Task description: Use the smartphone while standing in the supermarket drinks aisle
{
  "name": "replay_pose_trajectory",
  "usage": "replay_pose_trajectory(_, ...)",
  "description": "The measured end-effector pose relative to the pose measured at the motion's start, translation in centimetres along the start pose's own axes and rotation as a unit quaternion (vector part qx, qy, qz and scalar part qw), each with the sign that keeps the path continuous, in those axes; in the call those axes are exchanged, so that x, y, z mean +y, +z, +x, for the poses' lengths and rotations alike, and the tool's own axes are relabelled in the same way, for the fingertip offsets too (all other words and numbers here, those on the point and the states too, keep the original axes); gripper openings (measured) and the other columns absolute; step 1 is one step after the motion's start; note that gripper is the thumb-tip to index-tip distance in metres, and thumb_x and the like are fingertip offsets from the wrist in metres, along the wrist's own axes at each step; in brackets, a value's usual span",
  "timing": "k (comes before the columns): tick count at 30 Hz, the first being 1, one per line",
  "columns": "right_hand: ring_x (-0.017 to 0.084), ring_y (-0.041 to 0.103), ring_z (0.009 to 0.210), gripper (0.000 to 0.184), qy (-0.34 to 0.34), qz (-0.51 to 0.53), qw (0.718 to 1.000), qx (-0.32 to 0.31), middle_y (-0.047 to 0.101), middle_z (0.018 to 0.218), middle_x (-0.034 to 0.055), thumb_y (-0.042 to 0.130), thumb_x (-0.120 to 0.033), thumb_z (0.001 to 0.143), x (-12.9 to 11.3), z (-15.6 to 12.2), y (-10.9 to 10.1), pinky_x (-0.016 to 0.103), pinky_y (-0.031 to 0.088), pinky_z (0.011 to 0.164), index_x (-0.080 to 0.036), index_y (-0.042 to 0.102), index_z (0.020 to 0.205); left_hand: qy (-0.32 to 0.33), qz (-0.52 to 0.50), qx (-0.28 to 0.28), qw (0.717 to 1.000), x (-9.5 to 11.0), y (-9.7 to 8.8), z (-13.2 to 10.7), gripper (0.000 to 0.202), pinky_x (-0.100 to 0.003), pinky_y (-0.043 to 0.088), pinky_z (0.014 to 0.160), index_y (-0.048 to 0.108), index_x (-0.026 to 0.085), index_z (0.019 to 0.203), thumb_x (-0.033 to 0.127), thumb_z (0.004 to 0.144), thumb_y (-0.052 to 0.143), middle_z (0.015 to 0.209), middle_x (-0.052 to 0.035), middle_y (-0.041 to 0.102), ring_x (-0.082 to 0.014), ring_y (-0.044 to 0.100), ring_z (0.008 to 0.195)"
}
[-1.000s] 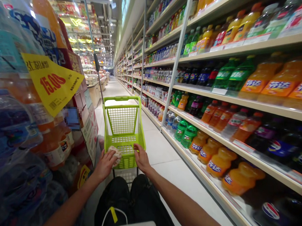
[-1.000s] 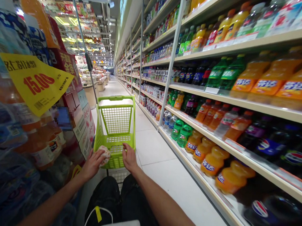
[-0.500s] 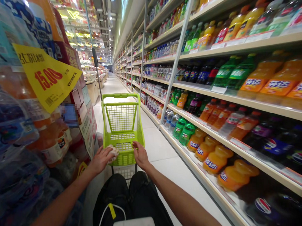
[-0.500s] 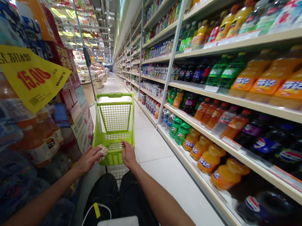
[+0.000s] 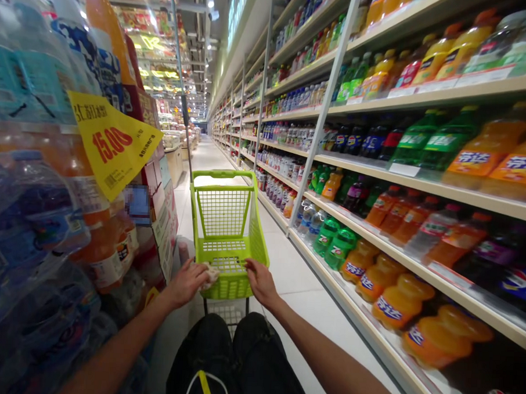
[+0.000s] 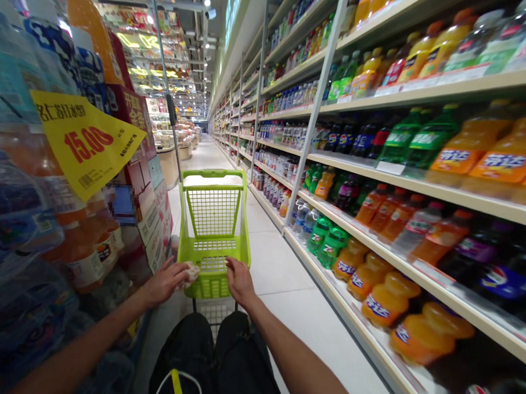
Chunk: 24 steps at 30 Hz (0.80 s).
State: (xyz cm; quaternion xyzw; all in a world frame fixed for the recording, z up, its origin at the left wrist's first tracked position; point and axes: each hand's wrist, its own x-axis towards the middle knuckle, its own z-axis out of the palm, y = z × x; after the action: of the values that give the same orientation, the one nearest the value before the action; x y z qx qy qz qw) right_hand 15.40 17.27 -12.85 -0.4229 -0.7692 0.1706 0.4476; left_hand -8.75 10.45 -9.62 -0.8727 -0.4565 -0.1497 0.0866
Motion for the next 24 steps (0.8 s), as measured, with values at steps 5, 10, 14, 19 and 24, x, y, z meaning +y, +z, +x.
replay_pose_trajectory(5,0.018,0.061,0.082,0.030,-0.003,-0.005,1.000,-0.017,0.068,0.086,0.0038,0.044,-0.014,0.075,-0.7,0.3,0.3,0.038,0.042,0.084,-0.019,0.058,0.101,-0.024,-0.027,0.016,0.999,1.5,0.8,0.8,0.027,-0.044,0.027,0.100,0.054,0.018,0.104,0.013,0.079,0.045,0.110,-0.0101,0.057,-0.0226,0.046,0.111)
replay_pose_trajectory(10,0.020,0.061,0.084,0.026,0.005,-0.008,1.000,-0.019,0.069,0.088,0.0057,0.046,-0.015,0.075,-0.3,0.8,0.5,0.041,0.038,0.086,-0.018,0.060,0.097,-0.030,-0.091,0.022,0.995,1.3,0.9,1.6,0.026,-0.041,0.032,0.096,0.055,0.020,0.102,0.015,0.079,0.047,0.111,-0.0086,0.058,-0.0220,0.047,0.109)
replay_pose_trajectory(14,0.021,0.061,0.079,0.021,0.007,0.012,1.000,-0.015,0.068,0.083,0.0069,0.047,-0.017,0.075,-0.3,1.7,-0.1,0.040,0.041,0.081,-0.018,0.062,0.088,-0.070,-0.160,0.053,0.983,0.2,0.5,1.0,0.026,-0.046,0.022,0.102,0.058,0.019,0.097,0.010,0.077,0.044,0.116,-0.0095,0.056,-0.0225,0.045,0.114)
replay_pose_trajectory(19,0.021,0.054,0.101,0.023,-0.034,0.083,0.996,-0.020,0.063,0.102,0.0086,0.045,-0.020,0.078,-5.9,5.3,2.4,0.038,0.039,0.090,-0.018,0.061,0.093,-0.167,-0.290,0.130,0.934,1.4,1.9,1.9,0.025,-0.045,0.027,0.100,0.060,0.018,0.083,0.007,0.064,0.048,0.101,-0.0073,0.062,-0.0241,0.049,0.105)
replay_pose_trajectory(24,0.015,0.062,0.083,0.025,-0.034,0.166,0.982,-0.082,0.067,0.091,0.0025,0.038,-0.023,0.086,-13.1,12.4,11.1,0.028,0.048,0.075,-0.020,0.061,0.097,-0.343,-0.427,0.241,0.801,1.8,2.2,1.8,0.029,-0.034,0.046,0.074,0.053,0.018,0.089,0.011,0.065,0.040,0.084,-0.0039,0.062,-0.0197,0.057,0.080)
